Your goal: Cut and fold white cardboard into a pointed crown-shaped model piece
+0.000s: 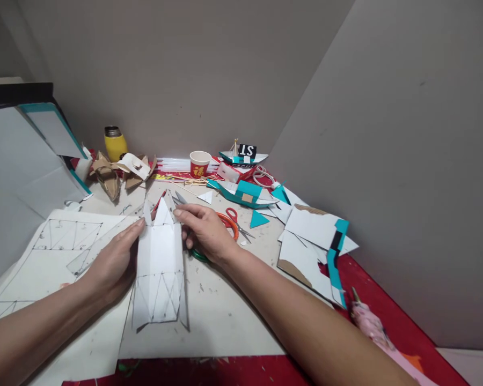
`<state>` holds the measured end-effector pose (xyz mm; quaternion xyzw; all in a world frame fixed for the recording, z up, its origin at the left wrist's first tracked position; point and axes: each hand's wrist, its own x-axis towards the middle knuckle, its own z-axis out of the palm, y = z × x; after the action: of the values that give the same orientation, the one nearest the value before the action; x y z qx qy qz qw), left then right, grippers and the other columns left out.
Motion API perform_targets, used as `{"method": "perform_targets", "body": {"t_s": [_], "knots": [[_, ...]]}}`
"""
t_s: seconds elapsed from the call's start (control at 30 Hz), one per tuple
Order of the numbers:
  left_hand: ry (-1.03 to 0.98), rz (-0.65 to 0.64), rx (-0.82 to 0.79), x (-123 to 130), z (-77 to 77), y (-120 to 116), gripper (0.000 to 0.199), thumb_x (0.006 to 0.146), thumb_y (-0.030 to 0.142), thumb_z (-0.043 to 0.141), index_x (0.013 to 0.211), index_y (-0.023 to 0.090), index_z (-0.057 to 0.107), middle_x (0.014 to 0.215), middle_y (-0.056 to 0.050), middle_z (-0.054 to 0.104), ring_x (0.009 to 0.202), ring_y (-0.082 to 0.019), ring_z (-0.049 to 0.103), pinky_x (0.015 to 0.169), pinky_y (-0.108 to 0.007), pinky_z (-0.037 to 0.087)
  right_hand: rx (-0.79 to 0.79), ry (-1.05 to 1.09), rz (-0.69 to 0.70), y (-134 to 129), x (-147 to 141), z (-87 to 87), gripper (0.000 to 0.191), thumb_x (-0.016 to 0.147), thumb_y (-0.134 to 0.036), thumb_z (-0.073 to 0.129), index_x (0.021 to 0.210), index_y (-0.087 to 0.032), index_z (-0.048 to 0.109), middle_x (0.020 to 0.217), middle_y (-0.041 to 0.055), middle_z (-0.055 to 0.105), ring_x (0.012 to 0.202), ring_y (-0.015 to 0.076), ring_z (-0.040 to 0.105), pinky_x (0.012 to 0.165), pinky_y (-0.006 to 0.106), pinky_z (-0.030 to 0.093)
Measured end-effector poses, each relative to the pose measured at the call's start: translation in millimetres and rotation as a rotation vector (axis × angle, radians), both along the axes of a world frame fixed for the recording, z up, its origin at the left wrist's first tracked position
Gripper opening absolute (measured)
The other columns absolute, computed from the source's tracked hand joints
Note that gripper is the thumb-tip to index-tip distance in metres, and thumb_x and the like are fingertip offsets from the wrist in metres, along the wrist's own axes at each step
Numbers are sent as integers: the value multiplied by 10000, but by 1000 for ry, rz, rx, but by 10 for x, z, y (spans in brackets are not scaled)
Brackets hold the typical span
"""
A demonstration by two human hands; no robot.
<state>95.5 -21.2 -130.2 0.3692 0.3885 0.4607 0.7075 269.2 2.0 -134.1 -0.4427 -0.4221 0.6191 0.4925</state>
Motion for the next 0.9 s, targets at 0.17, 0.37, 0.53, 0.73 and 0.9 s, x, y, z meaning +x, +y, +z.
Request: {"method": "perform_targets", "body": {"t_s": [0.17,0.37,0.53,0.73,0.9], "knots": [[17,0,14,-3,36,-11,332,861,382,652,1140,211,704,1052,-49,746,867,-177,673,714,-237,500,-47,29,96,-18,-1,36,282,708,-391,765,837,-164,658,472,-57,544,373,63,454,320,145,359],[36,-45,-37,3,30,-28,486,833,358,691,1297,238,610,900,-45,760,722,-157,667,716,-272,510,-45,26,138,-36,-5,24,256,730,-370,756,866,-182,649,481,-69,541,377,59,461,337,133,400],[248,28,77,-23,36,-36,474,833,356,685,1299,301,619,1126,-39,735,1060,-213,644,947,-300,443,-46,3,198,-49,-9,4,248,747,-375,738,862,-183,631,491,-70,554,361,59,459,333,137,401],[381,76,267,-50,14,-25,337,914,331,566,1234,308,668,1388,20,582,1378,-170,396,1130,-234,205,-79,-27,199,-82,-46,43,252,722,-353,746,841,-174,615,503,-61,558,376,63,492,341,139,421],[412,150,169,-45,-9,-27,314,923,415,532,1147,303,722,1303,7,652,1321,-207,473,1118,-262,243,-81,7,230,-111,-71,62,262,688,-330,775,820,-172,612,568,-45,577,426,73,535,352,149,466]]}}
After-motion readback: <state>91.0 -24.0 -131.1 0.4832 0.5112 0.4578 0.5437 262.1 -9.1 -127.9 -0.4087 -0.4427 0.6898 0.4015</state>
